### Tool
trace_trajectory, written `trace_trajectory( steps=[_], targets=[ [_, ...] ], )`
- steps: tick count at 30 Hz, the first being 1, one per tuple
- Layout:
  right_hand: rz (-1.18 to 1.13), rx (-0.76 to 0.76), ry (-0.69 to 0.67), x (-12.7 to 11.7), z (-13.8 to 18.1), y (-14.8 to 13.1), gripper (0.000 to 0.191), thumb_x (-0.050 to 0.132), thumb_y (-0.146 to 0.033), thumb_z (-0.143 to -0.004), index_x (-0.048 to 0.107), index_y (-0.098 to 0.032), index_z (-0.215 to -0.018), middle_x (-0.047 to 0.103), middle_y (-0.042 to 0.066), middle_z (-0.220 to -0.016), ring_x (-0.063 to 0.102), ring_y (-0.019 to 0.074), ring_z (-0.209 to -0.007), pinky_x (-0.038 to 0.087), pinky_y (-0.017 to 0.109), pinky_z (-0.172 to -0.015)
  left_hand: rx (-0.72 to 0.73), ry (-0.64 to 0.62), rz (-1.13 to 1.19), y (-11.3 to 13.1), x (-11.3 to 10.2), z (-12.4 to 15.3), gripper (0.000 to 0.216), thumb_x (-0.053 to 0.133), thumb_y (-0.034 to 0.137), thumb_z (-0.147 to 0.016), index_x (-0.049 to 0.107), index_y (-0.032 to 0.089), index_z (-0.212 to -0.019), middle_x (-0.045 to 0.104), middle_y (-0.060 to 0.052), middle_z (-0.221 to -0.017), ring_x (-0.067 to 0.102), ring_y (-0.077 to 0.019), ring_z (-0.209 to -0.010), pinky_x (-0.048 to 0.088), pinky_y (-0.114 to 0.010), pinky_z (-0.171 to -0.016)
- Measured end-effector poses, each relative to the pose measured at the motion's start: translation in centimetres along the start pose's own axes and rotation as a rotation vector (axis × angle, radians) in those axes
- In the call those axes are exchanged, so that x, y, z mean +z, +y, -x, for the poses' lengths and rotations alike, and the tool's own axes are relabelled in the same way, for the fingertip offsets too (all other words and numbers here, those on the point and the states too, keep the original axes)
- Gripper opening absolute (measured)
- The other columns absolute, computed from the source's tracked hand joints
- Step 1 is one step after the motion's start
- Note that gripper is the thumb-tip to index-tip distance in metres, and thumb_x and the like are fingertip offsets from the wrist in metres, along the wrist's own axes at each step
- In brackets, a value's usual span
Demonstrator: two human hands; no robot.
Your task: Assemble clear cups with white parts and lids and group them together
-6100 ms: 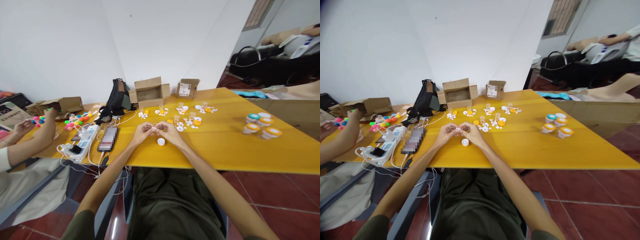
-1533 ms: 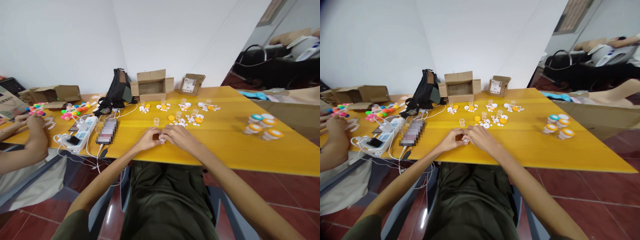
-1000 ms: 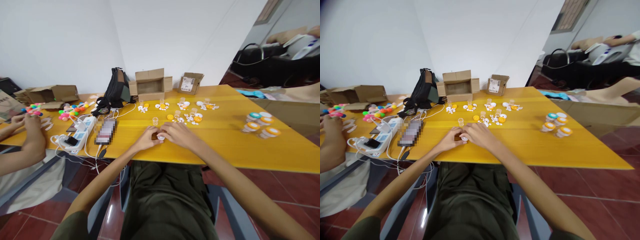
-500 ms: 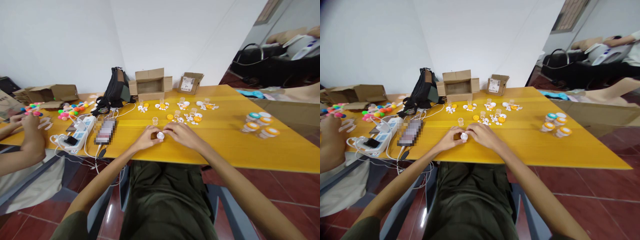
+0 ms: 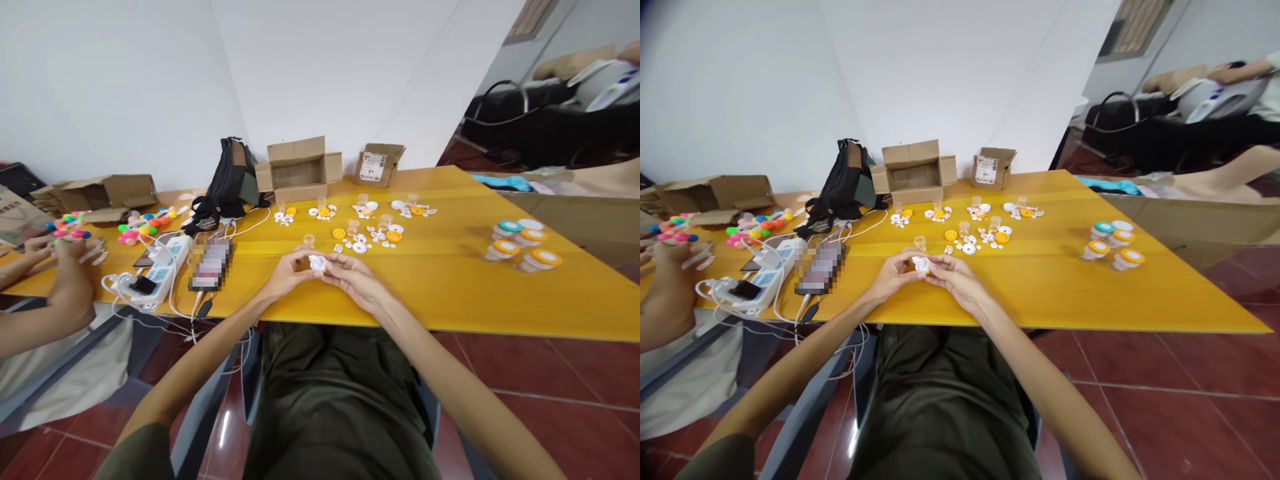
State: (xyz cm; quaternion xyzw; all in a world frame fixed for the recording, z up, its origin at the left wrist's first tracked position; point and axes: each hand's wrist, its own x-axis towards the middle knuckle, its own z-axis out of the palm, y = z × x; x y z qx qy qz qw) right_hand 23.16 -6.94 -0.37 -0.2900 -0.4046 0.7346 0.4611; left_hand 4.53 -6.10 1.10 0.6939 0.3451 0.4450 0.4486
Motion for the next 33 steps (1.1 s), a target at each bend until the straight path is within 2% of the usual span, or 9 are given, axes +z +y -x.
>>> trace_trajectory(
  steps=[7,15,23,26,29,33],
  targets=[
    [-0.029,0.021,0.003,0.1,-0.4,0.7,0.046,0.095,-0.057,-0.055,0.075,-0.023,-0.079,0.075,-0.002,-0.074,0.07,0.0105,-0.067,0.061,0.021,-0.071,-0.042,-0.003,0.053,-0.3,-0.1,0.1,0.046,0.089,0.05,-0.067,0.08,0.023,-0.103,0.071,-0.006,-0.104,0.059,-0.0243,-0.103,0.042,-0.037,-0.097],
    [0.065,0.045,0.001,0.0,-0.4,0.7,0.041,0.087,-0.057,-0.071,0.073,-0.02,-0.082,0.073,0.002,-0.072,0.069,0.0134,-0.066,0.06,0.024,-0.066,-0.065,-0.017,0.027,-0.4,-0.1,0.2,0.048,0.089,0.05,-0.065,0.08,0.025,-0.105,0.068,-0.006,-0.103,0.058,-0.0241,-0.102,0.042,-0.037,-0.094],
    [0.1,0.014,-0.024,0.4,0.0,0.4,0.05,0.083,-0.067,-0.069,0.073,-0.02,-0.08,0.072,0.002,-0.07,0.067,0.0125,-0.066,0.058,0.023,-0.066,-0.084,0.006,0.064,-0.5,0.0,0.2,0.048,0.089,0.047,-0.066,0.079,0.023,-0.106,0.07,-0.006,-0.107,0.059,-0.0227,-0.101,0.044,-0.035,-0.092],
    [0.078,0.002,-0.045,0.7,0.3,0.3,0.049,0.09,-0.062,-0.062,0.074,-0.022,-0.085,0.073,0.001,-0.077,0.068,0.0122,-0.071,0.058,0.023,-0.07,-0.089,0.041,0.099,-0.4,-0.1,0.3,0.047,0.088,0.048,-0.067,0.078,0.023,-0.105,0.071,-0.006,-0.109,0.06,-0.0215,-0.1,0.045,-0.033,-0.091],
    [0.09,0.004,-0.048,1.0,0.4,0.2,0.048,0.094,-0.054,-0.059,0.075,-0.023,-0.089,0.074,0.0,-0.082,0.068,0.0119,-0.073,0.058,0.024,-0.073,-0.099,0.053,0.123,-0.4,-0.1,0.3,0.047,0.089,0.049,-0.065,0.078,0.022,-0.101,0.071,-0.005,-0.103,0.06,-0.0202,-0.096,0.046,-0.032,-0.088],
    [0.11,0.019,-0.047,1.0,0.2,0.3,0.048,0.091,-0.06,-0.061,0.075,-0.021,-0.085,0.073,0.001,-0.08,0.066,0.012,-0.071,0.057,0.025,-0.072,-0.115,0.047,0.16,-0.2,0.0,0.2,0.049,0.091,0.051,-0.061,0.078,0.022,-0.098,0.07,-0.004,-0.1,0.061,-0.0209,-0.096,0.048,-0.033,-0.089]
  ],
)
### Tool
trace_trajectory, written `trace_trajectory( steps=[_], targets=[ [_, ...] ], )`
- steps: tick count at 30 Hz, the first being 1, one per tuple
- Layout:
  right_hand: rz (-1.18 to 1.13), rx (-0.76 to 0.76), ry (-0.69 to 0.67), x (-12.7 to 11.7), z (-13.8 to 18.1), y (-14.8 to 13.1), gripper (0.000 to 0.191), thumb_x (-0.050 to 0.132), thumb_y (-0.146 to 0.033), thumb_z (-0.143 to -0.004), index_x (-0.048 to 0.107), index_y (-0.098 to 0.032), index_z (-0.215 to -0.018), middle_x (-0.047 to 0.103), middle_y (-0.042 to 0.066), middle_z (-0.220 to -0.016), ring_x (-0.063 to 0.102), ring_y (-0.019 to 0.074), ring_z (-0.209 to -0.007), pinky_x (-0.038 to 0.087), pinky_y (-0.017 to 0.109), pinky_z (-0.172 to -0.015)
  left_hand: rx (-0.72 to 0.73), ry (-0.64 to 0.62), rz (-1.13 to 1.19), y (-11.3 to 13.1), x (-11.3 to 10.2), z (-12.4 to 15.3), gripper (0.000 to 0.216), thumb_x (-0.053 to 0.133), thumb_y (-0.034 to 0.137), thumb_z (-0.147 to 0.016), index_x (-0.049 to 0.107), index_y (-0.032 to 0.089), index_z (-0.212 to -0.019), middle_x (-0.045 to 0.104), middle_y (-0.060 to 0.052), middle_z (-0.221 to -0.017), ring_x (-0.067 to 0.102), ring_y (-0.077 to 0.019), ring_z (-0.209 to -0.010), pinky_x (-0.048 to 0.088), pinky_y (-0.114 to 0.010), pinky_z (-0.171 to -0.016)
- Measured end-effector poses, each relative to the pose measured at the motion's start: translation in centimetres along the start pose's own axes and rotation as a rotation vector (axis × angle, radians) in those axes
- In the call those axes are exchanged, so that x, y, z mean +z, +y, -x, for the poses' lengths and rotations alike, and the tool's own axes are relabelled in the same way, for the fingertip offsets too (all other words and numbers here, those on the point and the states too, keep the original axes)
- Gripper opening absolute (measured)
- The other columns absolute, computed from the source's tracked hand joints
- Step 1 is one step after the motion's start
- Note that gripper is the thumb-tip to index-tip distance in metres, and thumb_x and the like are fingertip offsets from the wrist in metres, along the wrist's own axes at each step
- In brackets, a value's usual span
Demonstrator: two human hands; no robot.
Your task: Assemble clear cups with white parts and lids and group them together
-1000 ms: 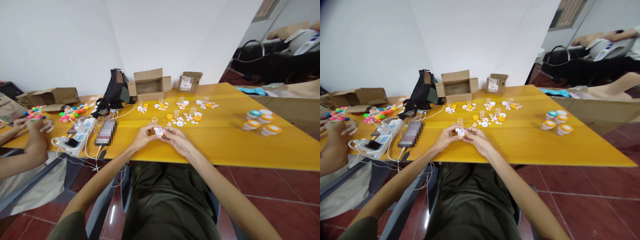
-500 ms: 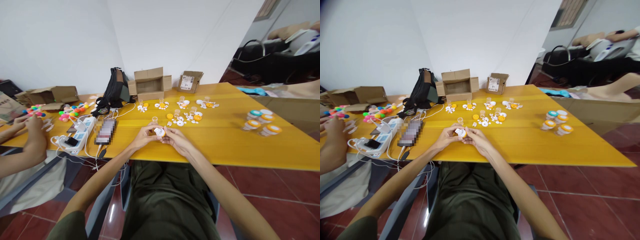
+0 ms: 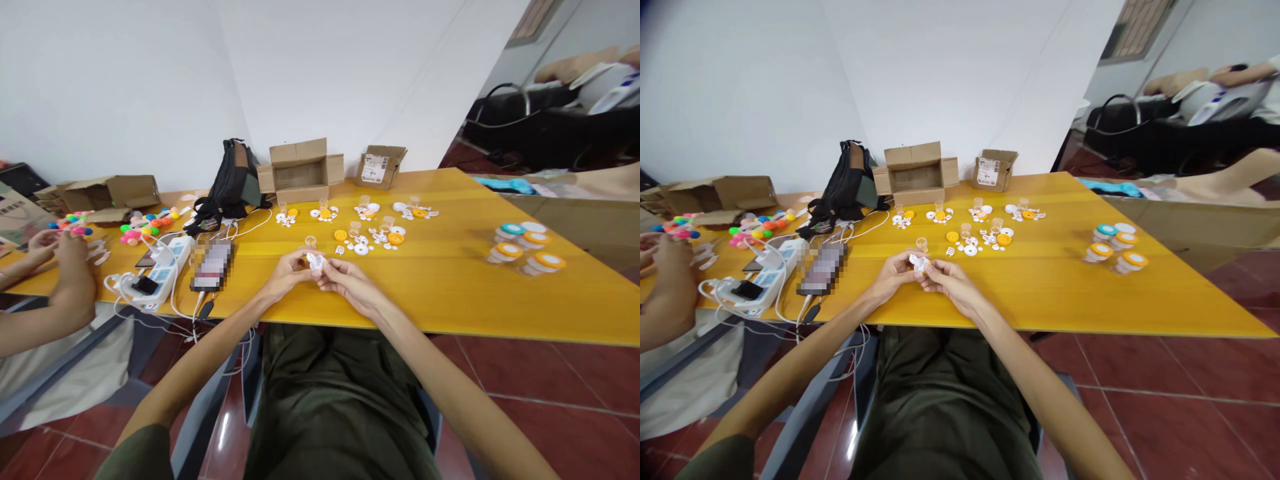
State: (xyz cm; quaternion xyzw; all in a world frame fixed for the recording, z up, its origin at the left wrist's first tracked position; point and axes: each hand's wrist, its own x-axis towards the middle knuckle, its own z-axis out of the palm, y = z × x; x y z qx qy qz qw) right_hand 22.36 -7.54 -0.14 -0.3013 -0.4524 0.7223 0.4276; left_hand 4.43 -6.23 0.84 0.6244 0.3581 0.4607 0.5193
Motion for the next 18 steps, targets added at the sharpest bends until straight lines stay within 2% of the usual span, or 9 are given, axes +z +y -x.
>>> trace_trajectory(
  steps=[8,13,16,18],
  targets=[
    [0.006,0.04,-0.028,-0.43,-0.13,0.41,0.056,0.083,-0.071,-0.065,0.071,-0.019,-0.082,0.072,0.003,-0.073,0.063,0.0128,-0.065,0.053,0.026,-0.063,-0.029,-0.04,0.046,0.22,0.12,0.13,0.052,0.092,0.052,-0.06,0.078,0.021,-0.101,0.073,-0.006,-0.105,0.064,-0.0223,-0.098,0.05,-0.036,-0.091],
    [0.06,0.044,-0.035,0.3,0.13,-0.13,0.057,0.077,-0.074,-0.071,0.068,-0.018,-0.076,0.07,0.004,-0.068,0.06,0.0122,-0.06,0.049,0.024,-0.058,-0.09,-0.063,0.108,0.12,0.26,0.23,0.057,0.093,0.052,-0.059,0.077,0.019,-0.103,0.074,-0.005,-0.092,0.067,-0.0195,-0.082,0.053,-0.036,-0.085],
    [0.151,0.034,-0.027,0.3,0.29,-0.3,0.061,0.072,-0.078,-0.071,0.068,-0.018,-0.071,0.068,0.005,-0.066,0.059,0.0126,-0.058,0.047,0.024,-0.053,-0.095,-0.025,0.105,0.03,0.31,0.24,0.055,0.092,0.051,-0.06,0.075,0.019,-0.102,0.076,-0.006,-0.096,0.068,-0.0206,-0.086,0.053,-0.036,-0.087],
    [0.24,-0.01,0.043,-0.25,0.28,-0.29,0.062,0.068,-0.08,-0.074,0.067,-0.019,-0.07,0.067,0.005,-0.065,0.058,0.0137,-0.057,0.045,0.025,-0.05,-0.082,0.023,0.063,-0.09,0.23,0.2,0.052,0.091,0.05,-0.061,0.075,0.019,-0.099,0.076,-0.006,-0.1,0.068,-0.022,-0.093,0.052,-0.036,-0.091]
  ],
)
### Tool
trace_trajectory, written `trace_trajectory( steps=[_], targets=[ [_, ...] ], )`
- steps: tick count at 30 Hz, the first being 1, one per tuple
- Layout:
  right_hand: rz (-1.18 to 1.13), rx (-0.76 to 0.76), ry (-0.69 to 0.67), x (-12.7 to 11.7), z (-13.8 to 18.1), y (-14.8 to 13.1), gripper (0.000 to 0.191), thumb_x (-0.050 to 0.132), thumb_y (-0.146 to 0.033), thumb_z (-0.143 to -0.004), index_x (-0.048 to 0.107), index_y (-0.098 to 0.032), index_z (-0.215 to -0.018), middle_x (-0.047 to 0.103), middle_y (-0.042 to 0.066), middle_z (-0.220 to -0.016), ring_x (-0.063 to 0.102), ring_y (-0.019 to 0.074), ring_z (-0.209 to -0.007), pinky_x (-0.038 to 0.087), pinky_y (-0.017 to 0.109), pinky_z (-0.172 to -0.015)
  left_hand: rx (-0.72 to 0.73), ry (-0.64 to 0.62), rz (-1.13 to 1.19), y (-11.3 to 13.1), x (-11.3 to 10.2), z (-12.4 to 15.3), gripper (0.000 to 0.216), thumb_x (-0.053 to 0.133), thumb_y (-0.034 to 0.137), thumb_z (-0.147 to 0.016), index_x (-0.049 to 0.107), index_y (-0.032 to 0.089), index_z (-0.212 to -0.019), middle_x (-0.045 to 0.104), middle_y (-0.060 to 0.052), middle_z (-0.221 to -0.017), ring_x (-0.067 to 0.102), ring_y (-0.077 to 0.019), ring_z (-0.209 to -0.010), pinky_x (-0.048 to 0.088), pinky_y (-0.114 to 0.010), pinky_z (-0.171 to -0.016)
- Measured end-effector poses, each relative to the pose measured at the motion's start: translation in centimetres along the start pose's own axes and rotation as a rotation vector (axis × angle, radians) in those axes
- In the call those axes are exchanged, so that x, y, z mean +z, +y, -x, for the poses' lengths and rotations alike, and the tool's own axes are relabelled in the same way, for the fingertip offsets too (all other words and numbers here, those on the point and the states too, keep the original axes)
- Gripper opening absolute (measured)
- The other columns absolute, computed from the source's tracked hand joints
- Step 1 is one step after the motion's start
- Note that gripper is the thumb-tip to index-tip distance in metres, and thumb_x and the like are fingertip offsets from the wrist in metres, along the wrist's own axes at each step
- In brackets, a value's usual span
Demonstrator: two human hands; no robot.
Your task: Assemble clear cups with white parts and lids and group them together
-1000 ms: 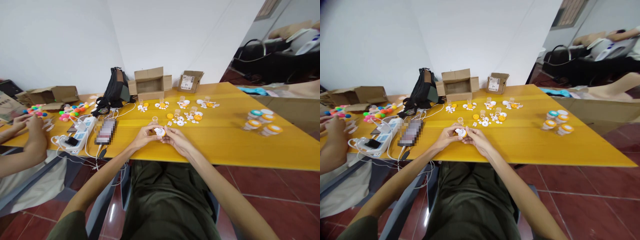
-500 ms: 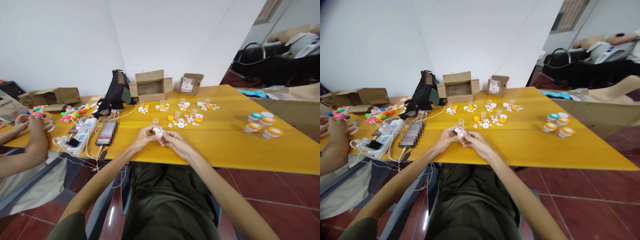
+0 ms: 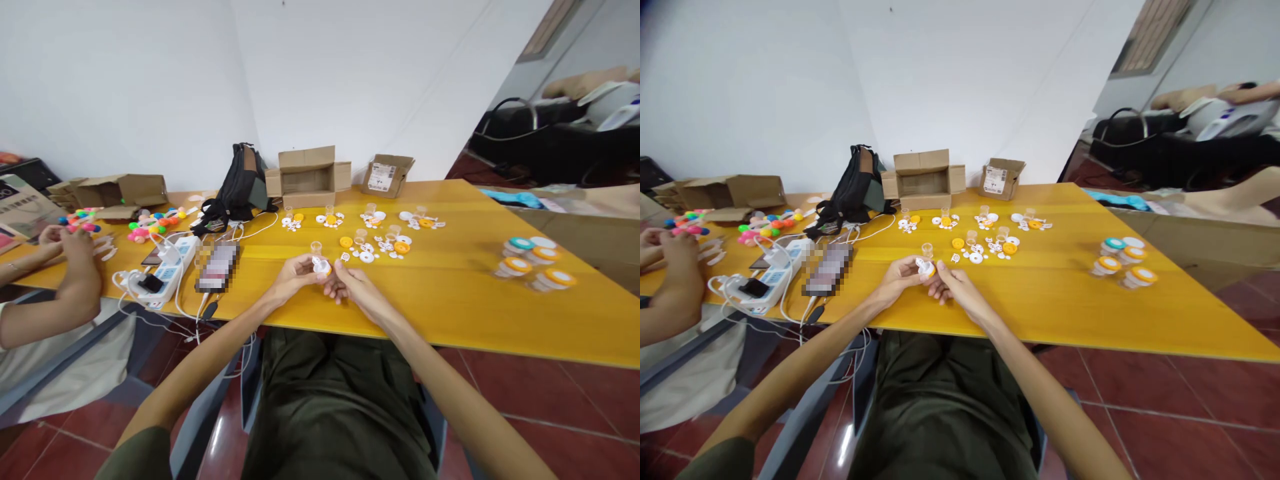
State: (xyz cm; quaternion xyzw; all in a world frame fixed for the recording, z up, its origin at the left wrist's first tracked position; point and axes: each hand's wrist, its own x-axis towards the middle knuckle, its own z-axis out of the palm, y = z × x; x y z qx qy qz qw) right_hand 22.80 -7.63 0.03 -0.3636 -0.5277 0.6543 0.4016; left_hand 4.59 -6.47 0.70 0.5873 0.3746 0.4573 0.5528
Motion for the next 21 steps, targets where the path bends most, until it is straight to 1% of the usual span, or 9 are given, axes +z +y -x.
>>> trace_trajectory(
  steps=[3,5,8,10,12,14,16,18,21],
  targets=[
    [0.185,-0.147,0.225,-1.5,-0.6,0.2,0.058,0.058,-0.077,-0.084,0.069,-0.021,-0.076,0.067,0.005,-0.067,0.059,0.0165,-0.059,0.046,0.028,-0.051,0.023,0.062,-0.109,-0.3,-0.2,-0.1,0.045,0.089,0.047,-0.064,0.073,0.019,-0.096,0.076,-0.006,-0.1,0.068,-0.0219,-0.095,0.05,-0.035,-0.092],
    [0.382,-0.285,0.319,-2.6,-1.6,0.1,0.049,0.056,-0.069,-0.089,0.069,-0.022,-0.081,0.069,0.005,-0.074,0.062,0.0198,-0.067,0.051,0.032,-0.059,0.034,0.072,-0.197,-0.6,-0.3,-0.2,0.04,0.088,0.041,-0.067,0.073,0.019,-0.096,0.076,-0.005,-0.099,0.068,-0.021,-0.093,0.05,-0.035,-0.091],
    [0.727,-0.439,0.331,-3.5,-3.9,-0.6,0.026,0.067,-0.048,-0.086,0.07,-0.024,-0.095,0.073,0.007,-0.096,0.065,0.0252,-0.089,0.054,0.042,-0.085,0.061,0.037,-0.298,-0.9,-0.3,-0.3,0.032,0.085,0.03,-0.07,0.073,0.019,-0.098,0.076,-0.004,-0.098,0.068,-0.0205,-0.091,0.051,-0.036,-0.09],
    [0.936,-0.468,0.275,-3.4,-5.7,-1.2,0.029,0.075,-0.036,-0.08,0.07,-0.024,-0.106,0.07,0.009,-0.111,0.062,0.0289,-0.105,0.05,0.046,-0.095,0.087,0.023,-0.343,-1.0,-0.3,-0.3,0.03,0.083,0.024,-0.071,0.073,0.02,-0.098,0.076,-0.004,-0.098,0.068,-0.0208,-0.092,0.051,-0.037,-0.091],
    [1.068,-0.448,0.179,-2.9,-7.1,-1.9,0.033,0.076,-0.026,-0.076,0.07,-0.023,-0.109,0.067,0.011,-0.118,0.059,0.03,-0.112,0.048,0.047,-0.099,0.108,0.034,-0.393,-1.1,-0.3,-0.3,0.028,0.082,0.02,-0.07,0.073,0.02,-0.097,0.076,-0.004,-0.1,0.067,-0.0215,-0.095,0.051,-0.038,-0.093],
    [1.105,-0.425,0.082,-2.4,-8.1,-2.4,0.024,0.073,-0.019,-0.076,0.07,-0.021,-0.1,0.067,0.01,-0.115,0.058,0.0294,-0.113,0.047,0.047,-0.1,0.12,0.059,-0.441,-1.2,-0.3,-0.4,0.026,0.082,0.019,-0.07,0.074,0.02,-0.095,0.076,-0.004,-0.101,0.067,-0.0223,-0.098,0.05,-0.038,-0.094],
    [1.07,-0.413,0.03,-2.1,-8.3,-2.7,0.014,0.07,-0.017,-0.077,0.069,-0.021,-0.091,0.069,0.008,-0.109,0.059,0.0282,-0.112,0.047,0.047,-0.1,0.12,0.078,-0.464,-1.3,-0.4,-0.4,0.025,0.082,0.02,-0.07,0.074,0.02,-0.094,0.076,-0.005,-0.102,0.066,-0.0228,-0.099,0.049,-0.038,-0.094],
    [0.998,-0.407,0.048,-2.1,-7.9,-2.8,0.011,0.069,-0.018,-0.078,0.067,-0.022,-0.087,0.071,0.007,-0.103,0.061,0.0271,-0.11,0.048,0.046,-0.098,0.115,0.089,-0.466,-1.4,-0.4,-0.5,0.026,0.082,0.022,-0.071,0.074,0.02,-0.095,0.076,-0.005,-0.102,0.066,-0.0227,-0.098,0.05,-0.038,-0.094],
    [0.846,-0.408,0.122,-2.6,-6.5,-2.6,0.013,0.069,-0.023,-0.077,0.063,-0.023,-0.088,0.073,0.005,-0.099,0.066,0.0251,-0.102,0.052,0.044,-0.092,0.121,0.086,-0.482,-1.4,-0.2,-0.5,0.024,0.082,0.023,-0.072,0.074,0.02,-0.094,0.076,-0.004,-0.099,0.066,-0.0227,-0.097,0.049,-0.038,-0.094]
  ],
)
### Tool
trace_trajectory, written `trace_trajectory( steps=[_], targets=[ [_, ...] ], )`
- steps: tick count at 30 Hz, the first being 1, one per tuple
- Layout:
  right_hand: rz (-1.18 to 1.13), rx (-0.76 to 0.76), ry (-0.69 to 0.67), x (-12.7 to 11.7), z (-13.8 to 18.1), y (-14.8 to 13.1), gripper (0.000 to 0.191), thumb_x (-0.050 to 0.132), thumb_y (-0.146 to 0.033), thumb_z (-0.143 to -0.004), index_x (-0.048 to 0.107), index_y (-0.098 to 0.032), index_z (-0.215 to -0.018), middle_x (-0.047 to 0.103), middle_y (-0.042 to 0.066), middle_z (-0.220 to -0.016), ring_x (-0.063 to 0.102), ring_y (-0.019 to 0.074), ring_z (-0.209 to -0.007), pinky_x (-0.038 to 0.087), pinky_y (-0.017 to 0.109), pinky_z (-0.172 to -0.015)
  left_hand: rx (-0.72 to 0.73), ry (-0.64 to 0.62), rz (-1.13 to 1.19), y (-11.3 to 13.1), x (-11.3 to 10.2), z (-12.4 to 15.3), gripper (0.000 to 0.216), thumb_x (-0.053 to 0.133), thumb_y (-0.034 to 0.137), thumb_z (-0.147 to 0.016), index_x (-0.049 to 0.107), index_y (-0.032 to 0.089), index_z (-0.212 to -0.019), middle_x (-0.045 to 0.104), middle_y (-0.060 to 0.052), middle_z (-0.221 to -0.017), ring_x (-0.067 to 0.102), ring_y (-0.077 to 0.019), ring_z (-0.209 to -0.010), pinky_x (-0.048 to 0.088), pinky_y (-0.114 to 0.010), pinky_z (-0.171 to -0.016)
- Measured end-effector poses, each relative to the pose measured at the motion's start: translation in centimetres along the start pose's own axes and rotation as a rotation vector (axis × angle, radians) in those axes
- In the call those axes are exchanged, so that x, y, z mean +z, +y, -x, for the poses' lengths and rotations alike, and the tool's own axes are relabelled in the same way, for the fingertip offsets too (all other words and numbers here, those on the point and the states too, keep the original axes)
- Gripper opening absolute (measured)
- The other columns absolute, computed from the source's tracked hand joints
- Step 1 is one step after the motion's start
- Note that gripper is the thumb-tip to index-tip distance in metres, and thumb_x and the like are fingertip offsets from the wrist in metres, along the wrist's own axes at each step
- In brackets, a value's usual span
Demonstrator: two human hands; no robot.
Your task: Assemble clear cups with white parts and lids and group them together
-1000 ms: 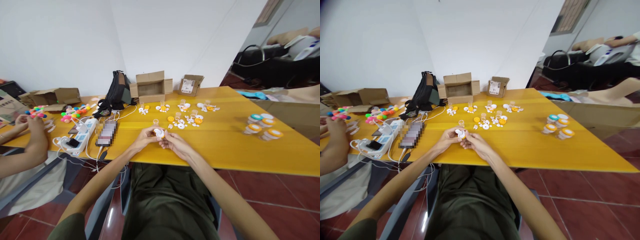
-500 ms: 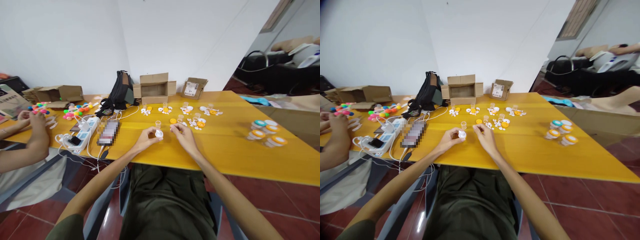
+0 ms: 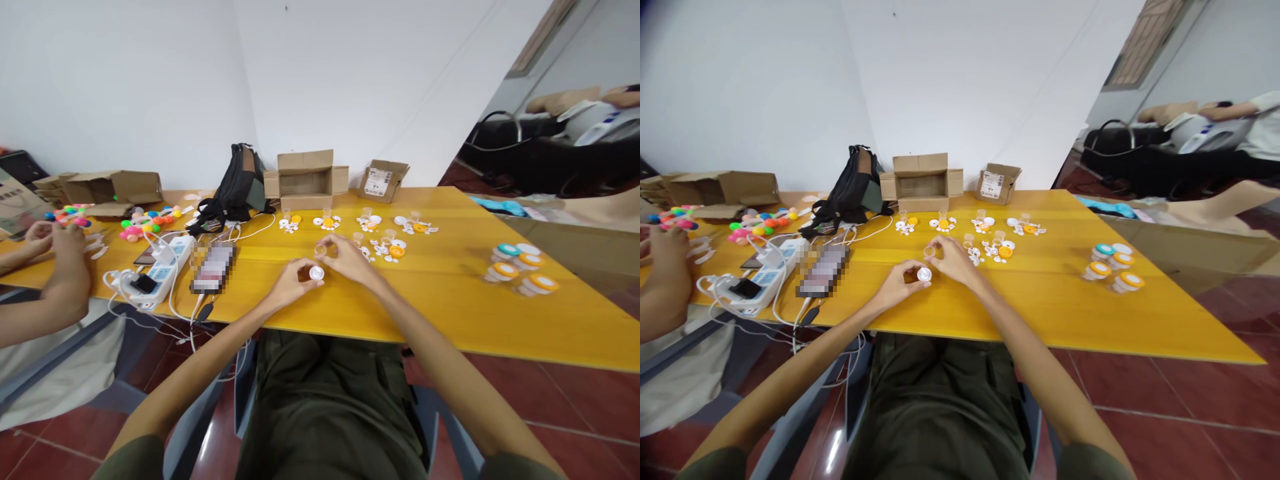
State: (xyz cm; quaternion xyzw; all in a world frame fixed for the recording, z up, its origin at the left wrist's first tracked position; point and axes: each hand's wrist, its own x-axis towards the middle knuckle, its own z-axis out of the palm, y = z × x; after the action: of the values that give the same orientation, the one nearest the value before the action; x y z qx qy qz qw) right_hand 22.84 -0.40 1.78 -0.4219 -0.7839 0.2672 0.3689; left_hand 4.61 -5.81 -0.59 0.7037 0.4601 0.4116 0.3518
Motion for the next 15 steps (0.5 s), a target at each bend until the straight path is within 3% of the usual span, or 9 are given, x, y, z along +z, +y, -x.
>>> trace_trajectory(
  steps=[5,11,15],
  targets=[
    [-0.289,0.048,0.083,-0.9,2.9,0.3,0.019,0.068,-0.037,-0.078,0.059,-0.024,-0.089,0.072,0.003,-0.09,0.069,0.0214,-0.088,0.056,0.036,-0.076,0.022,-0.028,-0.084,0.7,0.1,0.0,0.019,0.083,0.025,-0.073,0.073,0.019,-0.089,0.075,-0.004,-0.094,0.066,-0.0233,-0.093,0.048,-0.039,-0.095],
    [-0.433,0.126,0.008,-1.1,5.5,0.5,0.04,0.071,-0.049,-0.079,0.068,-0.025,-0.111,0.067,0.005,-0.097,0.066,0.0197,-0.079,0.054,0.028,-0.054,0.053,-0.058,-0.127,0.8,0.1,-0.2,0.019,0.081,0.023,-0.074,0.074,0.019,-0.091,0.074,-0.005,-0.096,0.066,-0.0228,-0.092,0.048,-0.039,-0.096],
    [-0.447,0.16,0.019,-0.7,6.3,1.2,0.04,0.079,-0.049,-0.073,0.068,-0.025,-0.103,0.07,0.004,-0.096,0.067,0.0206,-0.078,0.056,0.03,-0.058,0.081,-0.067,-0.111,0.5,0.0,-0.1,0.02,0.076,0.021,-0.077,0.075,0.019,-0.097,0.072,-0.005,-0.098,0.065,-0.022,-0.093,0.05,-0.037,-0.095]
  ],
)
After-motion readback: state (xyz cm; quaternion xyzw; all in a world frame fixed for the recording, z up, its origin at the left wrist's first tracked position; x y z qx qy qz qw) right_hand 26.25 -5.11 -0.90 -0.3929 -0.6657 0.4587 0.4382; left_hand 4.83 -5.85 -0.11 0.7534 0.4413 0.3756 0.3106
